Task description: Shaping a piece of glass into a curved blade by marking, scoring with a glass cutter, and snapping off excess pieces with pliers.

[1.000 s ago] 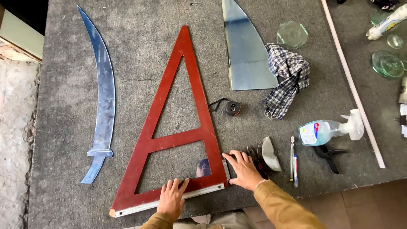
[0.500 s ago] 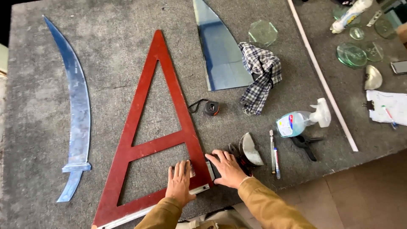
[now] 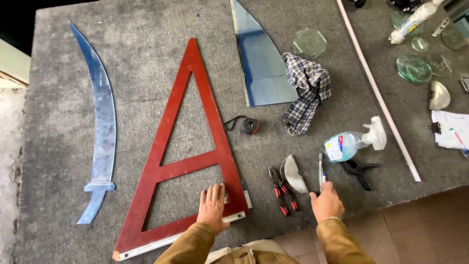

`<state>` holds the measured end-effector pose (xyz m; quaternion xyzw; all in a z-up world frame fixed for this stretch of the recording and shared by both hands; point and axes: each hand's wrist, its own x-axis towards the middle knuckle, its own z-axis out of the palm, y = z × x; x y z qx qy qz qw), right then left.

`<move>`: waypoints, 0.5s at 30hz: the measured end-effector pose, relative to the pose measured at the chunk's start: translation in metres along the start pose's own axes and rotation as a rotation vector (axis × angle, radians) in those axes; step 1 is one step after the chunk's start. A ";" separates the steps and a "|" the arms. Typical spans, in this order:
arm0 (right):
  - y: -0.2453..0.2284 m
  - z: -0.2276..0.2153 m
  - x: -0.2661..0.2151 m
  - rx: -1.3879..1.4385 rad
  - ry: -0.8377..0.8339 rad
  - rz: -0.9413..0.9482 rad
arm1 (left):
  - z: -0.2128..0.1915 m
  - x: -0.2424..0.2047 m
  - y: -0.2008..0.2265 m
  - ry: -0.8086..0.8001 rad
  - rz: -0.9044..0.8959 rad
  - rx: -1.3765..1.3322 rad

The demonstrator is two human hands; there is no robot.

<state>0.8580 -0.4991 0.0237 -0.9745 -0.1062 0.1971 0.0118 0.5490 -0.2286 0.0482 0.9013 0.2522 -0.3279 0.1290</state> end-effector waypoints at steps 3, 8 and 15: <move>-0.002 -0.003 -0.008 0.059 0.039 0.057 | -0.001 -0.004 -0.001 -0.029 -0.003 0.007; 0.008 0.003 -0.004 0.072 0.055 0.089 | 0.000 -0.009 -0.003 0.013 0.006 -0.049; 0.007 -0.004 -0.009 0.144 0.116 0.142 | -0.006 -0.012 -0.006 -0.027 0.003 -0.041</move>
